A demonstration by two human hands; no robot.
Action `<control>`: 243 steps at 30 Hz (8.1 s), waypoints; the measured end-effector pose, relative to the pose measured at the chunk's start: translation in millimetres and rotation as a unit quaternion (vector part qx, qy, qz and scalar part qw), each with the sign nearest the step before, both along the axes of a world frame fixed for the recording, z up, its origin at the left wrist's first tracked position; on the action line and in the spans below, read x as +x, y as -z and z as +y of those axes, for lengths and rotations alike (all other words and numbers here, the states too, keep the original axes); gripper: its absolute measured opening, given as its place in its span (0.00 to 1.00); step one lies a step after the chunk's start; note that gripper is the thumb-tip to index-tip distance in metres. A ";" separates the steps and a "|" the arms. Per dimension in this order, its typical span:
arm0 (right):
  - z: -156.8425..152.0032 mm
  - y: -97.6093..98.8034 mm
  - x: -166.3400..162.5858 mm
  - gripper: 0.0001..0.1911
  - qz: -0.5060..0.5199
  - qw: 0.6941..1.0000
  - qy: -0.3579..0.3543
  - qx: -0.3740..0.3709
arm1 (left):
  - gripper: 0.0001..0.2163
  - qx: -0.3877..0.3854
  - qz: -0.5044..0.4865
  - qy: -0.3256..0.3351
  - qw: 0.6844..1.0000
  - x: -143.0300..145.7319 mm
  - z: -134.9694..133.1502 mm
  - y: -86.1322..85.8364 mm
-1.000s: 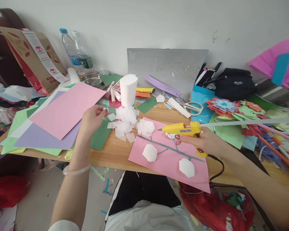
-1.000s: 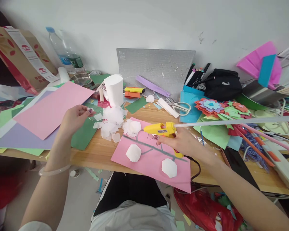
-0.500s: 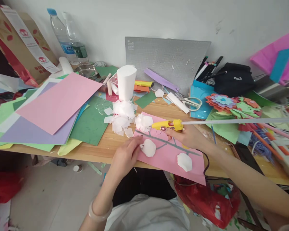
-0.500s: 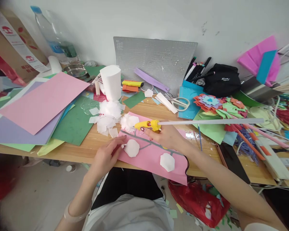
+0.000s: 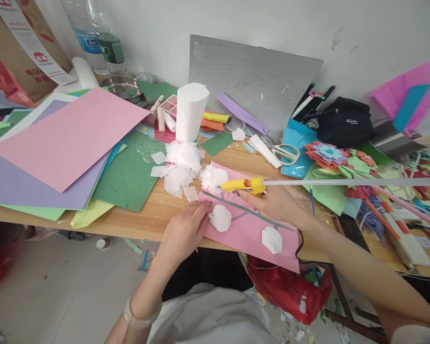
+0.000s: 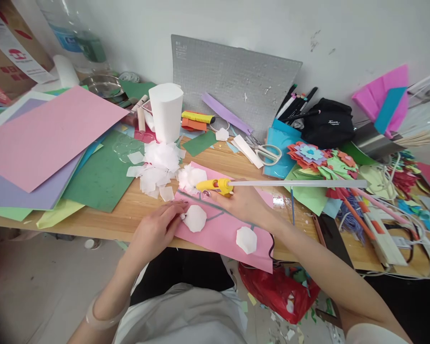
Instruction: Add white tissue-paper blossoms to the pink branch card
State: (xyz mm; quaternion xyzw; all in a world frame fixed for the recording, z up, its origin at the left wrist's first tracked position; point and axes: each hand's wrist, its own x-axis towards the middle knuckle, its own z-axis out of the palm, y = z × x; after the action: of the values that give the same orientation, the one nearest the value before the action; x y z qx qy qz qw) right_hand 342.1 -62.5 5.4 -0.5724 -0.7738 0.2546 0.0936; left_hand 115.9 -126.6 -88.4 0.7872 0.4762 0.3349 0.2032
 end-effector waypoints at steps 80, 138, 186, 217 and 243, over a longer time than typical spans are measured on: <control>-3.7 0.0 7.0 0.14 -0.016 0.999 0.029 0.026 | 0.09 -0.031 0.010 -0.011 0.999 -1.1 -1.5 -1.1; -3.7 -3.0 10.5 0.22 -0.088 0.996 0.005 0.032 | 0.07 -0.027 0.008 -0.017 0.999 -0.8 -0.3 -1.7; 15.0 1.5 -1.8 0.19 -0.086 0.996 -0.017 0.035 | 0.08 -0.048 0.014 -0.021 0.999 -1.3 -1.3 -2.1; 14.5 6.7 -2.6 0.23 -0.045 0.999 -0.016 0.025 | 0.08 -0.047 0.020 -0.025 0.998 -1.7 -1.7 -2.6; 8.2 9.0 15.4 0.21 -0.020 1.000 -0.013 0.018 | 0.07 -0.051 0.006 -0.020 0.998 -0.9 0.6 -4.5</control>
State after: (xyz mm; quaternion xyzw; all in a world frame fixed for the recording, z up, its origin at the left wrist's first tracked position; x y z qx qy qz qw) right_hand 357.5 -54.3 -3.6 -0.5656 -0.7874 0.2303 0.0844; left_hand 114.9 -126.1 -83.9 0.7680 0.5098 0.3095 0.2333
